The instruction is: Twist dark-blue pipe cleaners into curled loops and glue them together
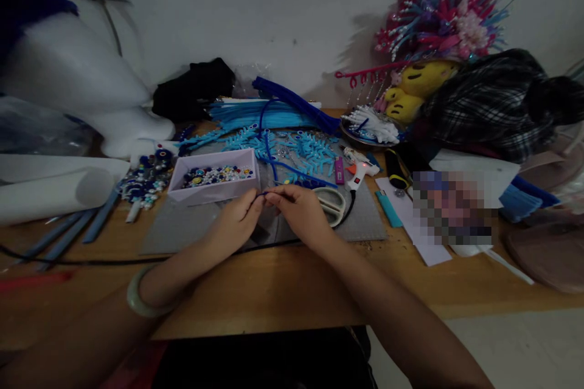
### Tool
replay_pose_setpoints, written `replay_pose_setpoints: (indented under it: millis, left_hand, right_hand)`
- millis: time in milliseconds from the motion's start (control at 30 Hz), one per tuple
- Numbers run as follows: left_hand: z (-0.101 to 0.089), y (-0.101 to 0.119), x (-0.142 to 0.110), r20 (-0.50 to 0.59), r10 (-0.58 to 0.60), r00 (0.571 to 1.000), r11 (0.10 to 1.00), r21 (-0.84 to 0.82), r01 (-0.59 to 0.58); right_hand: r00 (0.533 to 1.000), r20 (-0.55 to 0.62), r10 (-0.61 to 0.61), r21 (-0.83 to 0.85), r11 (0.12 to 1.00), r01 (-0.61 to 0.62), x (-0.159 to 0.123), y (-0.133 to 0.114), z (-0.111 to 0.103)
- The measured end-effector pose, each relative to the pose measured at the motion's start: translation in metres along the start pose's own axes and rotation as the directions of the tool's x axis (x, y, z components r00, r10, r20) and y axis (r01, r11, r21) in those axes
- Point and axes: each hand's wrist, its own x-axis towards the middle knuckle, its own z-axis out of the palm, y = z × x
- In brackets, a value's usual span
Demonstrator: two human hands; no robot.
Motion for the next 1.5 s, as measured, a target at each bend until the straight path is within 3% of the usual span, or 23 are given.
replay_pose_setpoints:
  millis: [100,200,300,400,567,733,833,967,1200,1333,1500]
  left_hand:
    - [-0.001,0.005,0.001,0.122,-0.125,0.985,0.931,-0.328,0.159]
    - [-0.004,0.011,0.000,0.372,-0.215,0.903,0.695,-0.592,0.409]
    - [-0.006,0.015,-0.001,0.518,-0.222,0.826,0.513,-0.658,0.551]
    - [-0.006,0.015,-0.001,0.575,-0.220,0.788,0.438,-0.663,0.607]
    - [-0.003,0.011,-0.001,0.575,-0.223,0.787,0.414,-0.675,0.610]
    - [-0.001,0.009,-0.003,0.559,-0.206,0.803,0.419,-0.691,0.589]
    - [-0.001,0.010,-0.003,0.565,-0.202,0.800,0.418,-0.689,0.592]
    - [-0.002,0.012,-0.002,0.580,-0.209,0.788,0.390,-0.689,0.611]
    - [-0.006,0.012,0.001,0.655,-0.189,0.732,0.302,-0.670,0.678]
    - [-0.005,0.012,0.001,0.690,-0.193,0.698,0.278,-0.644,0.713]
    - [-0.002,0.012,0.000,0.702,-0.229,0.674,0.299,-0.608,0.736]
  right_hand:
    - [0.990,0.091,-0.105,-0.006,0.994,0.106,0.002,-0.001,-0.006]
    - [0.969,0.156,-0.191,-0.035,0.979,0.199,0.004,-0.002,-0.013]
    - [0.955,0.140,-0.263,-0.105,0.955,0.278,0.008,0.000,-0.016]
    - [0.968,0.030,-0.250,-0.211,0.945,0.250,0.010,0.004,-0.016]
    - [0.999,-0.029,-0.020,-0.188,0.982,0.014,0.009,0.005,-0.010]
    - [0.998,-0.011,0.060,-0.063,0.996,-0.060,0.008,0.004,-0.007]
    - [0.994,0.044,0.105,0.105,0.989,-0.109,0.007,0.007,-0.005]
    - [0.972,0.153,0.180,0.385,0.895,-0.226,0.002,0.011,-0.002]
    - [0.945,0.218,0.245,0.637,0.697,-0.328,-0.001,0.008,0.003]
    - [0.937,0.220,0.272,0.641,0.683,-0.349,0.001,0.006,0.001]
    - [0.931,0.210,0.299,0.477,0.800,-0.364,0.005,0.003,-0.008]
